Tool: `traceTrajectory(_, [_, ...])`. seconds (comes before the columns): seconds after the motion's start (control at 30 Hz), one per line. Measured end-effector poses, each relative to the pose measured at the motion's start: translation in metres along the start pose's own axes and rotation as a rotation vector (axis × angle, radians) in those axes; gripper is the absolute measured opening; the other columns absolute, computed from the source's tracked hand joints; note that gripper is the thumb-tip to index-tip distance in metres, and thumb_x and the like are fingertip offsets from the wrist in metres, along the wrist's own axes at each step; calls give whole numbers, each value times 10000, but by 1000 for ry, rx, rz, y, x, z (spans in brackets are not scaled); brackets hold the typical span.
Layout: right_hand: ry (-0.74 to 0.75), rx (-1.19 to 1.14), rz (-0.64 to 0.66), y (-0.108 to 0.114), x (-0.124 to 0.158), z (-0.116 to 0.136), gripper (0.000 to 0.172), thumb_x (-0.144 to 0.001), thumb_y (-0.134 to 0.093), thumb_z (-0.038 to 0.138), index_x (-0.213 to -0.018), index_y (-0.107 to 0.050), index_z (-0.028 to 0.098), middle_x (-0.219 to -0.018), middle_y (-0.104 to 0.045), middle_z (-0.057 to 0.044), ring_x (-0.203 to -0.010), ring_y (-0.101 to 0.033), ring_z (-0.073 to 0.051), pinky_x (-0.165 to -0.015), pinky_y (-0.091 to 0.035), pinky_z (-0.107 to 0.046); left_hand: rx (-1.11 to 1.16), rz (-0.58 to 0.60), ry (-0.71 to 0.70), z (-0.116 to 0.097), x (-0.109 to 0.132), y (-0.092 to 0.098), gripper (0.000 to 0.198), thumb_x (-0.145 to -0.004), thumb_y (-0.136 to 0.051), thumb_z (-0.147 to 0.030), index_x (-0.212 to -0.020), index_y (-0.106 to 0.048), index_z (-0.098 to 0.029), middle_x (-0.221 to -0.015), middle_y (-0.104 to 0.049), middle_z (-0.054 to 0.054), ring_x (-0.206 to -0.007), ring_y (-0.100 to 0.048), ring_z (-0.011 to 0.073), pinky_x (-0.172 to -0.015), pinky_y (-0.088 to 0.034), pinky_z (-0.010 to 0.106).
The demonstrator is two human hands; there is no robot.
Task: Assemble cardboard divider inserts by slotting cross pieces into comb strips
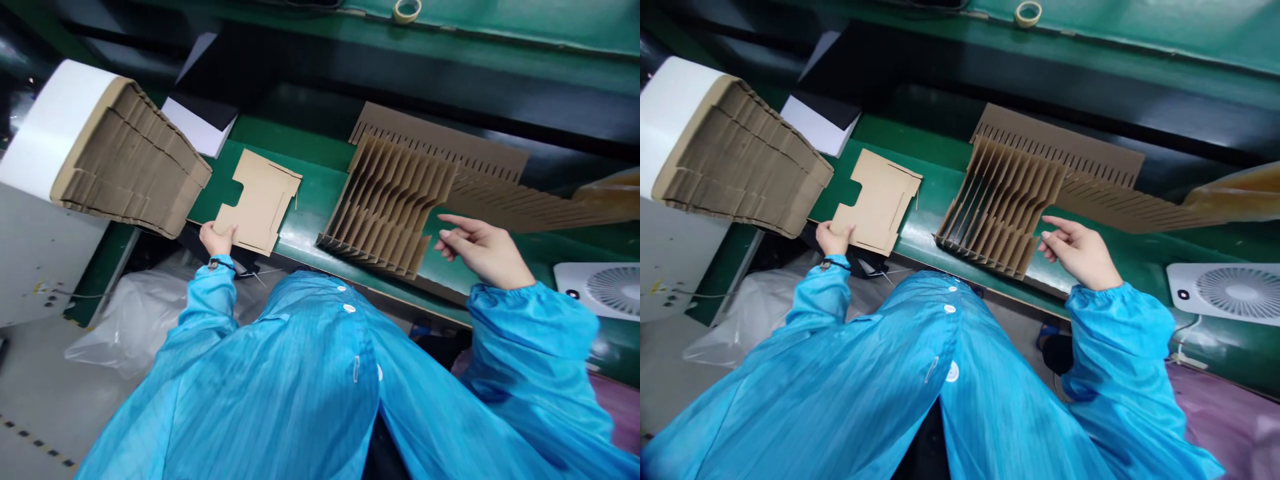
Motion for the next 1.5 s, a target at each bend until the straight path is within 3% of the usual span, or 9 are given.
traceTrajectory(0.1, [83,-111,49,-19,5,11,350,-759,-713,272,-1085,-645,164,-595,-632,4,-467,-520,-127,-508,-464,-281,155,-156,-260,-48,17,48,347,-850,-672,-440,-1028,-607,-149,-975,-717,41,-894,-699,198,-834,-576,359])
traceTrajectory(0.23, [122,-381,219,-83,8,34,704,-706,-780,535,-1246,-585,127,-589,-631,23,-449,-512,-113,-447,-433,-251,97,-366,-879,-156,100,102,266,-913,-634,-353,-1110,-675,-179,-982,-753,103,-841,-738,246,-724,-592,343])
traceTrajectory(0.37, [157,-626,322,-132,2,68,683,-803,-679,616,-1297,-532,168,-638,-637,23,-501,-557,-119,-466,-450,-238,108,-208,-1333,-235,186,97,446,-925,-581,-207,-1368,-554,-246,-1084,-752,112,-849,-755,239,-674,-599,300])
traceTrajectory(0.53, [252,-687,124,-109,-13,70,364,-799,-690,556,-841,-594,208,-690,-597,12,-617,-566,-126,-577,-476,-252,79,-60,-1696,-287,263,71,519,-951,-509,-163,-1456,-448,-266,-1203,-708,118,-874,-758,228,-620,-598,271])
traceTrajectory(0.73, [241,-358,-149,9,-5,40,130,-798,-639,296,-761,-583,184,-700,-583,3,-599,-508,-110,-587,-430,-245,236,118,-1851,-310,296,40,335,-972,-575,-334,-1280,-616,-209,-1282,-671,109,-1218,-629,280,-912,-598,376])
traceTrajectory(0.83, [160,-123,-210,78,5,30,90,-770,-653,253,-764,-618,170,-691,-589,-14,-603,-529,-132,-569,-444,-261,204,317,-1755,-316,287,-9,305,-971,-565,-280,-1245,-643,-170,-1323,-641,136,-1292,-567,301,-1048,-519,478])
traceTrajectory(0.93, [40,-32,-187,114,6,17,54,-753,-662,211,-733,-636,168,-668,-605,-30,-583,-537,-146,-552,-464,-283,125,456,-1691,-317,284,-59,362,-925,-637,-269,-1260,-635,-131,-1380,-586,184,-1351,-495,355,-1116,-411,603])
traceTrajectory(1.1, [-32,7,-105,108,-9,12,90,-747,-661,130,-667,-632,156,-621,-581,-21,-557,-506,-133,-600,-496,-296,47,560,-1687,-310,292,-97,428,-908,-667,-273,-1314,-605,-152,-1439,-531,185,-1401,-427,369,-1134,-324,671])
traceTrajectory(1.5, [-32,202,-25,83,-57,6,238,-715,-767,180,-582,-570,179,-542,-519,2,-526,-527,-128,-528,-499,-267,38,593,-1658,-306,291,-102,402,-943,-604,-243,-1337,-593,-163,-1460,-513,167,-1408,-422,349,-1151,-300,656])
Point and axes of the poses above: each hand's wrist, its own x-axis away from the middle knuckle, its own y-axis out of the back of the hand, z = x × y, the point moved 10 cm from there along -x, towards the middle knuckle
